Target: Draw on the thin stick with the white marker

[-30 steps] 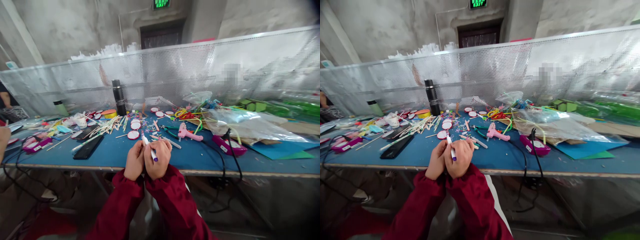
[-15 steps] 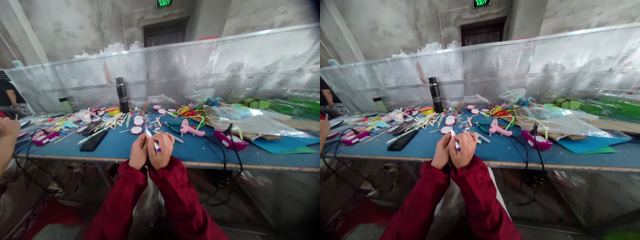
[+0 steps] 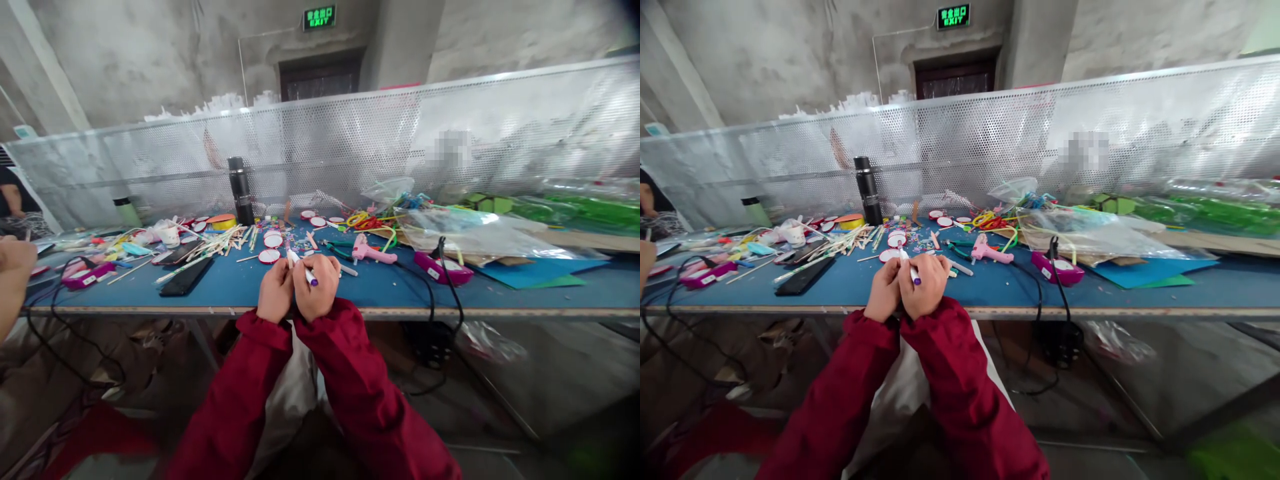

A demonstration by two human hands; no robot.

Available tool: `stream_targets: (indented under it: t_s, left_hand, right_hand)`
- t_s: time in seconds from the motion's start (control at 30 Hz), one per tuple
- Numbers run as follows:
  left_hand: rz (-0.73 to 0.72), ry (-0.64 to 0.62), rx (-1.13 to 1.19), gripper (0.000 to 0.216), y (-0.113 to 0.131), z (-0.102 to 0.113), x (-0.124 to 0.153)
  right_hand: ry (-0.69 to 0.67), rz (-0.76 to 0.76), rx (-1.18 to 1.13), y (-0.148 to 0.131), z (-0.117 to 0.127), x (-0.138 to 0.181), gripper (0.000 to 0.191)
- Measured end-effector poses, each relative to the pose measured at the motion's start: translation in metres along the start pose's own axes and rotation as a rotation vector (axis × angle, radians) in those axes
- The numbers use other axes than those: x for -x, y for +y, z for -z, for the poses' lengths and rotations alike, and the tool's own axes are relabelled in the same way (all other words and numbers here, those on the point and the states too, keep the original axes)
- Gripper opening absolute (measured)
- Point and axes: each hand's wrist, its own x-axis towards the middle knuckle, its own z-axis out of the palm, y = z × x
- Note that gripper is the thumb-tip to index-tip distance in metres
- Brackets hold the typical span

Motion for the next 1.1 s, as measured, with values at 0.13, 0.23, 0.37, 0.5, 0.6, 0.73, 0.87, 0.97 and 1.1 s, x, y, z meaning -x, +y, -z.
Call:
stream_targets:
  t_s: [0.13, 0.23, 0.37, 0.5, 0.6, 0.73, 0.87, 0.97, 1.1]
  left_hand:
    - [-0.029, 0.008, -0.002, 0.021, -0.001, 0.0, 0.0]
    - [-0.042, -0.001, 0.015, 0.022, 0.001, 0.0, 0.0]
    - [-0.013, -0.007, -0.012, 0.024, 0.003, 0.001, 0.001]
    - [-0.02, -0.02, 0.005, 0.021, 0.003, 0.001, 0.002]
    - [-0.028, -0.019, 0.01, 0.018, 0.003, 0.001, 0.002]
    - [-0.003, -0.049, 0.04, 0.016, 0.001, -0.001, 0.001]
    - [0.012, -0.074, 0.079, 0.016, -0.003, -0.002, 0.001]
    - [-0.011, -0.08, 0.092, 0.015, -0.004, -0.003, 0.001]
    - [-0.02, -0.068, 0.095, 0.015, -0.004, -0.003, 0.001]
  right_hand:
    - [-0.017, 0.0, -0.002, 0.0, 0.0, 0.0, 0.02]
    - [-0.016, -0.001, -0.009, 0.0, 0.0, 0.001, 0.021]
    - [-0.007, -0.013, -0.001, -0.001, 0.002, 0.001, 0.021]
    - [0.003, -0.026, -0.022, 0.001, 0.002, 0.002, 0.021]
    - [0.014, -0.045, -0.044, 0.002, 0.001, 0.002, 0.021]
    - [0.032, -0.123, -0.088, 0.003, 0.006, -0.001, 0.02]
    - [0.035, -0.135, -0.121, 0.006, 0.016, -0.006, 0.014]
    - [0.043, -0.092, -0.108, 0.008, 0.019, -0.007, 0.013]
    - [0.047, -0.028, -0.114, 0.008, 0.017, -0.007, 0.017]
